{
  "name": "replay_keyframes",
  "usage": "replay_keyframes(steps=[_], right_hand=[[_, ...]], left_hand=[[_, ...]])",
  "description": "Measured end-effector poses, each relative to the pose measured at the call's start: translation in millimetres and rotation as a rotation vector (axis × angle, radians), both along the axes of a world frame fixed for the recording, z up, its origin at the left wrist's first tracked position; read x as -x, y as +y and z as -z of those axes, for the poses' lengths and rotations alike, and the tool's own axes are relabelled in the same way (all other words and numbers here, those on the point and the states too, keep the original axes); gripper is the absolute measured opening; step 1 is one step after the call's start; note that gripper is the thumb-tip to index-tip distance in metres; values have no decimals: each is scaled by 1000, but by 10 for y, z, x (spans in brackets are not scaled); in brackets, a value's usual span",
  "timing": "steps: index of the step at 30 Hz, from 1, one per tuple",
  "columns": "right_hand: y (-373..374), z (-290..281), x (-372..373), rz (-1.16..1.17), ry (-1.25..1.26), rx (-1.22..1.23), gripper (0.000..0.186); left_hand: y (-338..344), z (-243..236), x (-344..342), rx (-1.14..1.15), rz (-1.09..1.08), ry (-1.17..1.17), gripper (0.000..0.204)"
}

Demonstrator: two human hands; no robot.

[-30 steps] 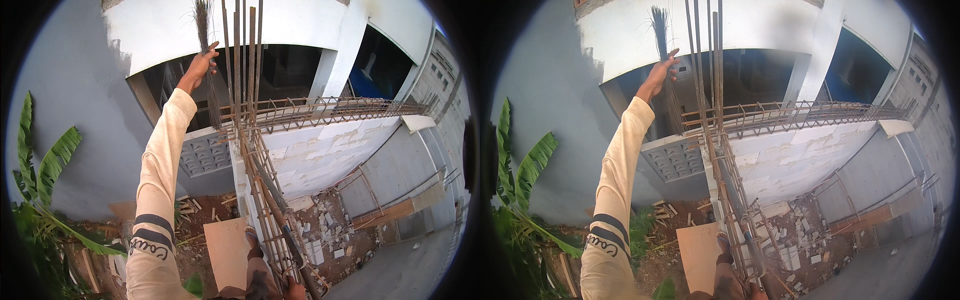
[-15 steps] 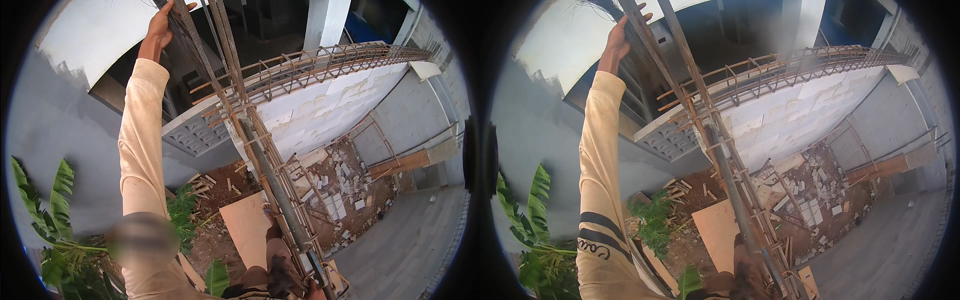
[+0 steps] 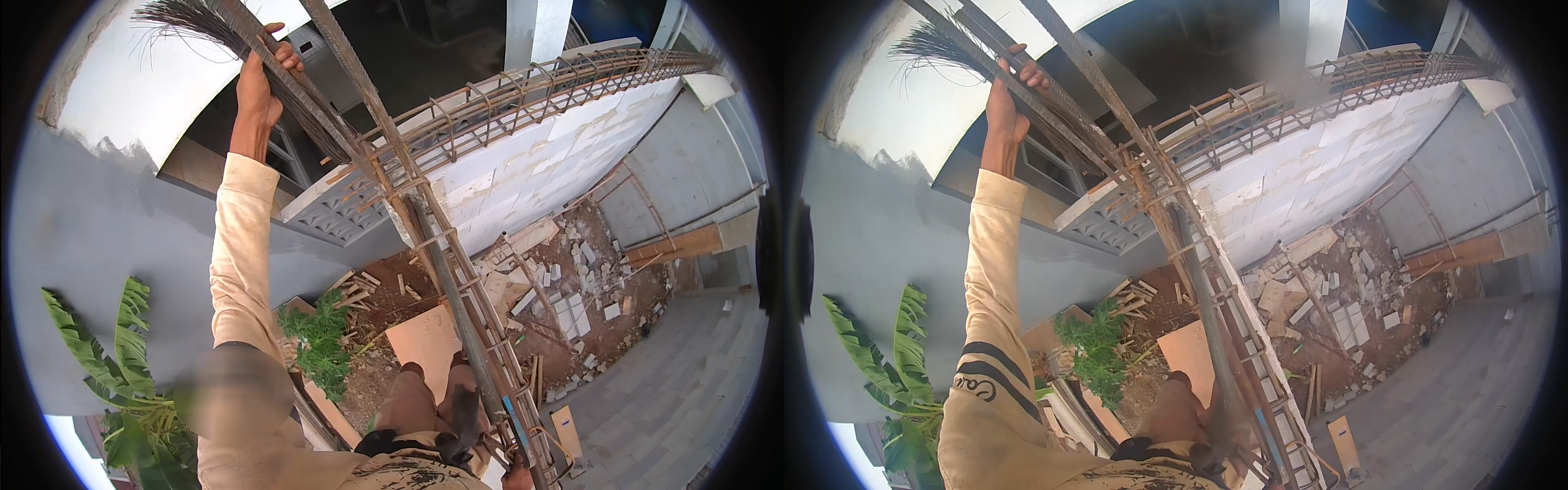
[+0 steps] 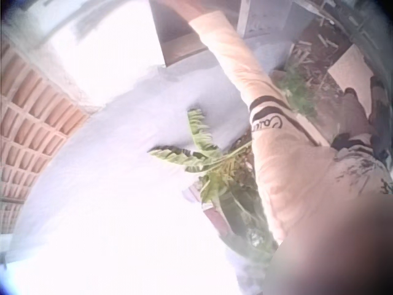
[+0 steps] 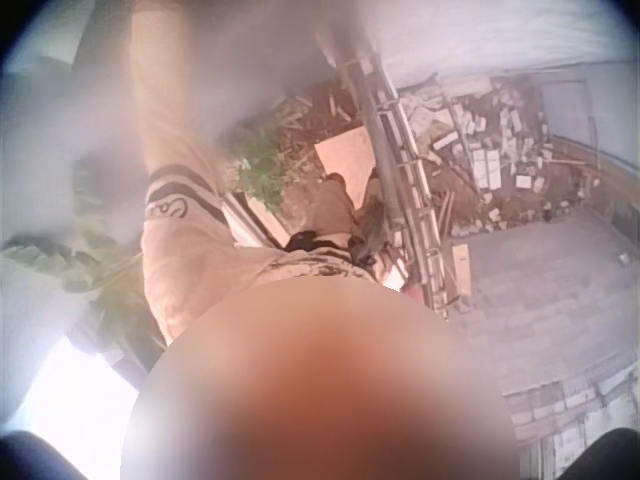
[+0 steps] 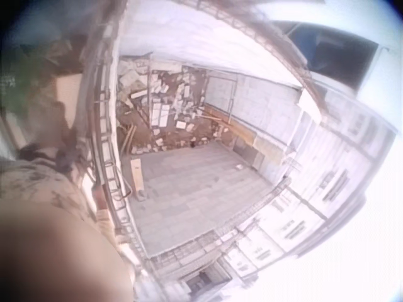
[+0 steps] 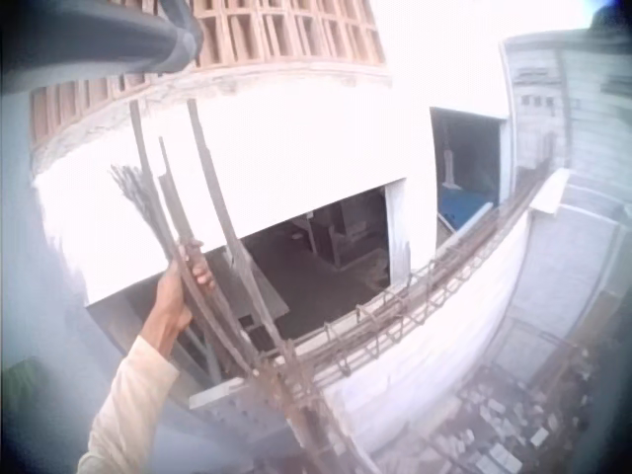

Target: The person lifts and positions long steel rebar rods into a vertical rebar cage at a construction site. They align the rods with the cage structure and secure them using a metal tool, working on a narrow elevated platform.

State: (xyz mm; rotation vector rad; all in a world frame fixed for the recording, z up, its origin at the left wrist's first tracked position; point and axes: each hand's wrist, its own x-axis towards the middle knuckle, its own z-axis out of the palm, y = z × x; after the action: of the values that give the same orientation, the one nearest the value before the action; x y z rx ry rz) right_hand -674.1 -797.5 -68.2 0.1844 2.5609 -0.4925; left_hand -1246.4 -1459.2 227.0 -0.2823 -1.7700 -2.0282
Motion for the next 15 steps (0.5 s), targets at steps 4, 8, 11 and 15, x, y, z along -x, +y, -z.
replay_keyframes(steps=[4, 8, 11, 15], right_hand=[[-28, 133, -194, -56, 7, -105, 13], [-60, 224, -410, -240, 75, -249, 15], [-153, 221, -447, -37, 5, -285, 14], [-299, 68, -340, 38, -97, -375, 17]], left_hand=[[-33, 30, 51, -64, -13, -28, 41], [-88, 63, 109, -67, 19, -15, 44], [-134, 70, 131, -102, 103, -1, 42], [-154, 48, 116, -87, 107, -7, 44]])
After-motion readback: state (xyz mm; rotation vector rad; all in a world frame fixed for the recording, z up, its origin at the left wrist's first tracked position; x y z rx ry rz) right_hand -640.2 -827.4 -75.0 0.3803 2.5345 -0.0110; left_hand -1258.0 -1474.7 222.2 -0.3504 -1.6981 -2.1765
